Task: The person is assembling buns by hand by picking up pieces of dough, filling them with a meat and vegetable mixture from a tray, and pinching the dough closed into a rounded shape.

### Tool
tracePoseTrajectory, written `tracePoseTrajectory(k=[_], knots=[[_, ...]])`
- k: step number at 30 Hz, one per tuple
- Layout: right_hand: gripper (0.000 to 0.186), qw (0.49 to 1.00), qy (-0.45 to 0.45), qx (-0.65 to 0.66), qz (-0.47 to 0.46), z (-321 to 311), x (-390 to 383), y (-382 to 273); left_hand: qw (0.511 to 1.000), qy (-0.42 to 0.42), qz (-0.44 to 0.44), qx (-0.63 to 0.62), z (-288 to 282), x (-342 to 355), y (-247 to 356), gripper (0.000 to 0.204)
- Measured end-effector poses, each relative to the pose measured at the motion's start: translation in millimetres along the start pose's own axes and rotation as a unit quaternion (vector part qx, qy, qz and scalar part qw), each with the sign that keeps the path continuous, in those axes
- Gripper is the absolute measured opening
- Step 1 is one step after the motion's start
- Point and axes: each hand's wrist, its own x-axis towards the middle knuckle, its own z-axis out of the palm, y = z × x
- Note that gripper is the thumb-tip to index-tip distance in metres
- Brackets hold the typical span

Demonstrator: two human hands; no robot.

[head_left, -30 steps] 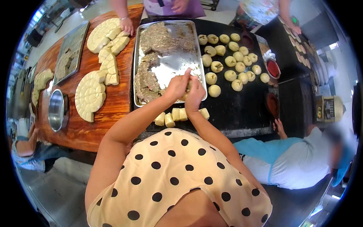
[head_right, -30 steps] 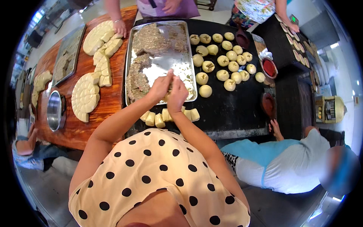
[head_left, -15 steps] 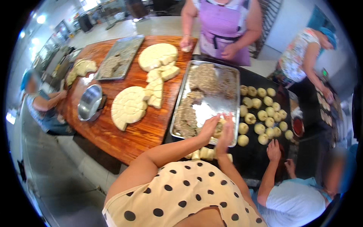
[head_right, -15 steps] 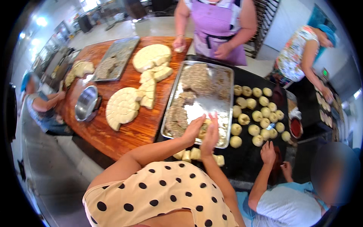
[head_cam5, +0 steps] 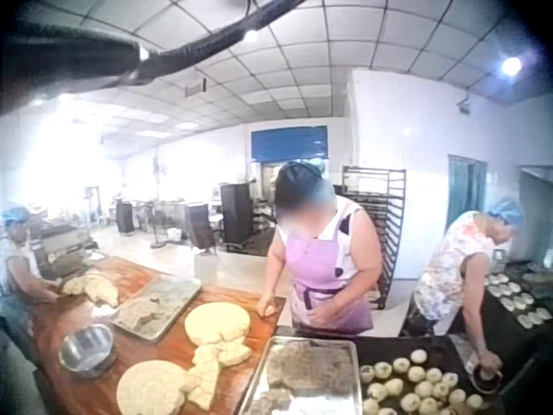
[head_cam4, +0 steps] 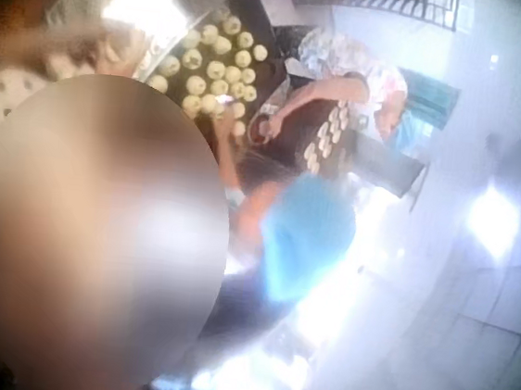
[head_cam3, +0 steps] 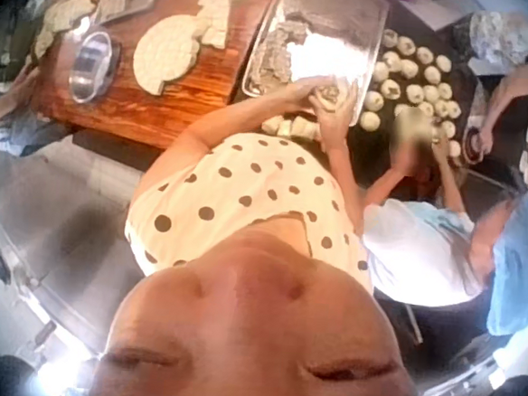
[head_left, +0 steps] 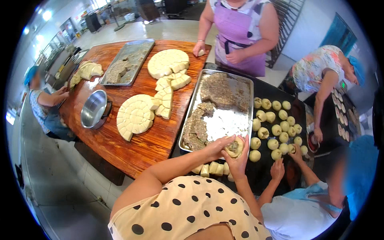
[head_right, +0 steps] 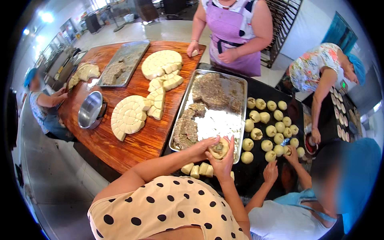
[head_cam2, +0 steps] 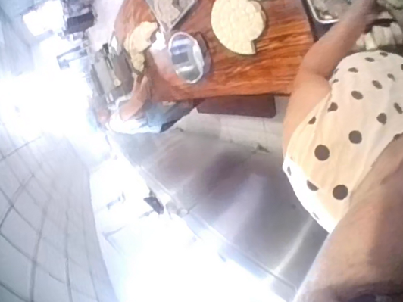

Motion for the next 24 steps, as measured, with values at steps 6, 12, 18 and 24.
tracePoseTrajectory(k=[6, 12, 18, 24], knots=[[0.095, 0.995, 0.019, 0.018, -0.094, 8, 29, 7, 0.995, 0.005, 0.029, 0.093, 31, -12, 42, 0.058], [0.11, 0.984, -0.023, -0.029, -0.174, -9, 28, -28, 0.987, 0.058, 0.04, 0.145, 42, -38, 40, 0.058], [0.098, 0.974, -0.005, -0.109, -0.201, -22, 6, -24, 0.96, -0.01, -0.023, 0.277, 64, -47, 47, 0.06], [0.122, 0.971, -0.105, -0.061, -0.205, -43, 5, -38, 0.983, 0.011, 0.018, 0.181, 68, -51, 23, 0.055]])
